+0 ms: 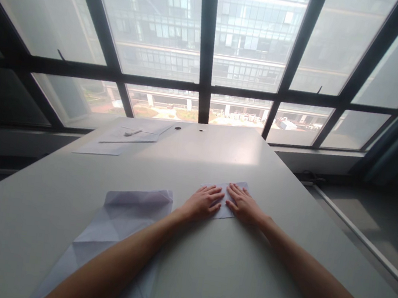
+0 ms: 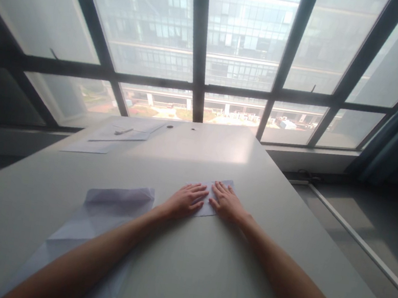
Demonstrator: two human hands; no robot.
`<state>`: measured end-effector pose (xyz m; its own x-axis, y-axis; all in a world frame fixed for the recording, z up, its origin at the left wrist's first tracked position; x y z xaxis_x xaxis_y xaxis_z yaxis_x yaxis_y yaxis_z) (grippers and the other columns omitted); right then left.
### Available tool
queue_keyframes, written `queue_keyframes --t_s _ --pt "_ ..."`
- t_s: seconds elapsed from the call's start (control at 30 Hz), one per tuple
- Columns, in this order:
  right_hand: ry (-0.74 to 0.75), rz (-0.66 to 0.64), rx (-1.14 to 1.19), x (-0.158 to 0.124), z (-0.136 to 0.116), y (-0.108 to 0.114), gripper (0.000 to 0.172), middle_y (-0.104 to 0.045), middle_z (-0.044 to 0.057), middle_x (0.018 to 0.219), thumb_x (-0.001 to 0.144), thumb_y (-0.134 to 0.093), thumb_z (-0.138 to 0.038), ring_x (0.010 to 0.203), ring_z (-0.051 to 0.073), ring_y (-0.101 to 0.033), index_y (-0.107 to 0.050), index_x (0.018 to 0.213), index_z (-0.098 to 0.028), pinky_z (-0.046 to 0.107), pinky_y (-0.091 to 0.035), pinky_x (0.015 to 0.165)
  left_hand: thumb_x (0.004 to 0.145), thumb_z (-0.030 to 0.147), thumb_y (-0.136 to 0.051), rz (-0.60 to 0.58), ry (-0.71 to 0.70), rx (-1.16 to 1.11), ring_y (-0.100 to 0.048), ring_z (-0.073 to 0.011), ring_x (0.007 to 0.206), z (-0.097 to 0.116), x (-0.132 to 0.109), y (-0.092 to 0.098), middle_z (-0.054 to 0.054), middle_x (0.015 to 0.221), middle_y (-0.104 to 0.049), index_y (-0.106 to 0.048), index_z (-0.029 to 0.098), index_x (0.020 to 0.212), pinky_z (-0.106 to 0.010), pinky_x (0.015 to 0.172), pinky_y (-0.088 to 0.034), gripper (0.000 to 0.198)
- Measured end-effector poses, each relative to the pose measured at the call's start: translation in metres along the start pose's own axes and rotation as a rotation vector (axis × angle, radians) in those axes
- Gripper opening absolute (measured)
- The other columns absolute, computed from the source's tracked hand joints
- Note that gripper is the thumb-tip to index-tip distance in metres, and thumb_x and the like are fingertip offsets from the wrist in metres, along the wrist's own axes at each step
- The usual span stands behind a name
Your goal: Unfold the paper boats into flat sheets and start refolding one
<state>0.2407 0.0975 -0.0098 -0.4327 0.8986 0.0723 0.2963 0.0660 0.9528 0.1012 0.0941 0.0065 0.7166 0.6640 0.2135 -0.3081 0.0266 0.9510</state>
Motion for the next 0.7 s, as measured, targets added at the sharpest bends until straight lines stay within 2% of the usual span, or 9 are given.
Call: queue_keyframes --t_s 0.7 --pt "-0.001 0.01 0.005 -0.0006 -0.0002 0.0006 0.065 -0.024 0.013 0.164 0.101 -0.037 -0.047 0.153 0.024 -0.018 -0.033 0.156 -0.012 0.046 -0.014 0.124 0.099 0.038 -0.049 0.001 -0.001 -0.001 -0.038 -0.0269 0.145 -0.0003 0.0005 -0.0004 -0.003 0.155 -0.045 -0.051 0.03 0.145 -0.049 0.122 -0.029 0.047"
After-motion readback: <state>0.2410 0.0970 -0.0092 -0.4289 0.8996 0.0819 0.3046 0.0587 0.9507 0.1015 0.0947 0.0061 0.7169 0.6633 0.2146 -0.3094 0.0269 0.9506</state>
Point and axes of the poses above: each hand's wrist, its own x-axis towards the middle knuckle, its own y-axis out of the back of the hand, z = x × y, the point moved 8 cm from there along x, towards the middle knuckle
